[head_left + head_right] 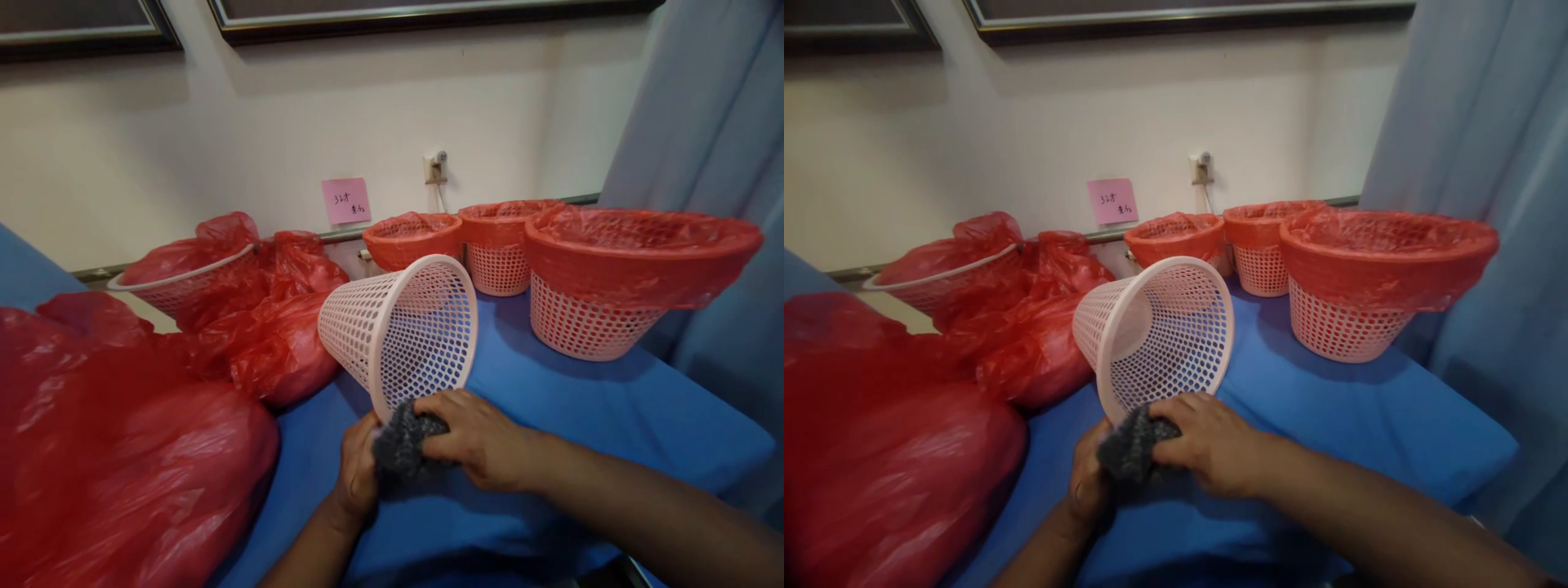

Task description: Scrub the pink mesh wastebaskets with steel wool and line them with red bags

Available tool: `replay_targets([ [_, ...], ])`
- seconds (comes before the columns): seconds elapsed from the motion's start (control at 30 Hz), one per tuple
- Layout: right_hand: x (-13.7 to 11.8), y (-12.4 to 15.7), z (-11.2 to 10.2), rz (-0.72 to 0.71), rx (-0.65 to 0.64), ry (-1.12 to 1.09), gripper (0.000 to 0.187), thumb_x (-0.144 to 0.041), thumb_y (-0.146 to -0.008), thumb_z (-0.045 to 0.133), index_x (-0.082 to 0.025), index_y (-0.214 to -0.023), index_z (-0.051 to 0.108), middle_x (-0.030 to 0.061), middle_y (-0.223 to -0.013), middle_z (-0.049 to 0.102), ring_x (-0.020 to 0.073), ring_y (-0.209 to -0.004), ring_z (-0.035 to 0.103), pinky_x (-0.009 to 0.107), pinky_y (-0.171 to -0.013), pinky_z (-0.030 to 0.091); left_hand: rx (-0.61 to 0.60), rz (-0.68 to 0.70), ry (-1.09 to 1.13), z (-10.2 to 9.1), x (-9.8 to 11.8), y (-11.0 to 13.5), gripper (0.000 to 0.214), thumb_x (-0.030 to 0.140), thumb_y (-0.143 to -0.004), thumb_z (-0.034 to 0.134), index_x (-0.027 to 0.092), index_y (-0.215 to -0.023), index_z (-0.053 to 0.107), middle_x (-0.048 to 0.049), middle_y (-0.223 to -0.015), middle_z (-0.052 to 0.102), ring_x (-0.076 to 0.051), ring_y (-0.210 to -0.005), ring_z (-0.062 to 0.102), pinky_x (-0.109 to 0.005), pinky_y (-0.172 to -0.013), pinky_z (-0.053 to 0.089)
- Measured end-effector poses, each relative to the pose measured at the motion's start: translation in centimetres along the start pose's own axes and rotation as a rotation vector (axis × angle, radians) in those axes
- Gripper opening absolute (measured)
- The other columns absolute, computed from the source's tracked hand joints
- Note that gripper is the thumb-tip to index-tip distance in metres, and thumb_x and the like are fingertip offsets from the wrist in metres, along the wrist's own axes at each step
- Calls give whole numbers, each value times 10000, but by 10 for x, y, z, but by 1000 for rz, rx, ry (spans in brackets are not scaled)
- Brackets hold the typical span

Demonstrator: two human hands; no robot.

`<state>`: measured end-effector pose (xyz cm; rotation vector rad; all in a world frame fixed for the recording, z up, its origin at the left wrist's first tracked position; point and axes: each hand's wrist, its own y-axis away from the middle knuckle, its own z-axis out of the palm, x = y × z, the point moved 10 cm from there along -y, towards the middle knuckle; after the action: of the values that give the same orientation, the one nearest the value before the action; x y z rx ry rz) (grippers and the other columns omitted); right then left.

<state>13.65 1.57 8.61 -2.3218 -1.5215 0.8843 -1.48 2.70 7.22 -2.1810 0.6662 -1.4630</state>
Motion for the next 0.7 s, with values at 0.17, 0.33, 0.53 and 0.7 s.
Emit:
replay_targets([
  [0.17, 76, 48, 11, 292, -39, 64, 534, -7, -705, 622, -265, -1146, 777, 78, -1427, 630, 307, -1224, 614, 481, -1051, 513, 60, -114, -80, 0, -9, 0, 327, 441, -937, 684, 165, -764, 718, -22, -667, 671, -160, -587, 588, -264, -574, 488],
  [0.33, 153, 66, -32, 602, 247, 102, 610, 29, -711, 606, -261, -1227, 755, 66, -1413, 617, 266, -1257, 612, 447, -1131, 482, 193, -227, 72, -9, -13, 1, 317, 439, -929, 721, 172, -763, 689, -7, -708, 651, -151, -649, 587, -253, -613, 495],
  [0.53, 197, 114, -70, 852, 630, 172, 551, -161, -844, 590, -179, -1394, 619, 164, -1387, 566, 314, -1268, 592, 543, -1140, 471, 417, -232, 276, -41, 27, -28, 410, 465, -838, 827, 182, -673, 579, 57, -580, 525, -80, -520, 449, -177, -488, 395],
  [0.7, 208, 140, -48, 915, 536, 55, 559, -323, -803, 586, -189, -1343, 636, 143, -1239, 693, 346, -1156, 674, 537, -1071, 521, 569, -282, 573, -57, 60, -65, 508, 413, -744, 893, 194, -648, 445, 110, -527, 384, -32, -415, 301, -133, -374, 253],
])
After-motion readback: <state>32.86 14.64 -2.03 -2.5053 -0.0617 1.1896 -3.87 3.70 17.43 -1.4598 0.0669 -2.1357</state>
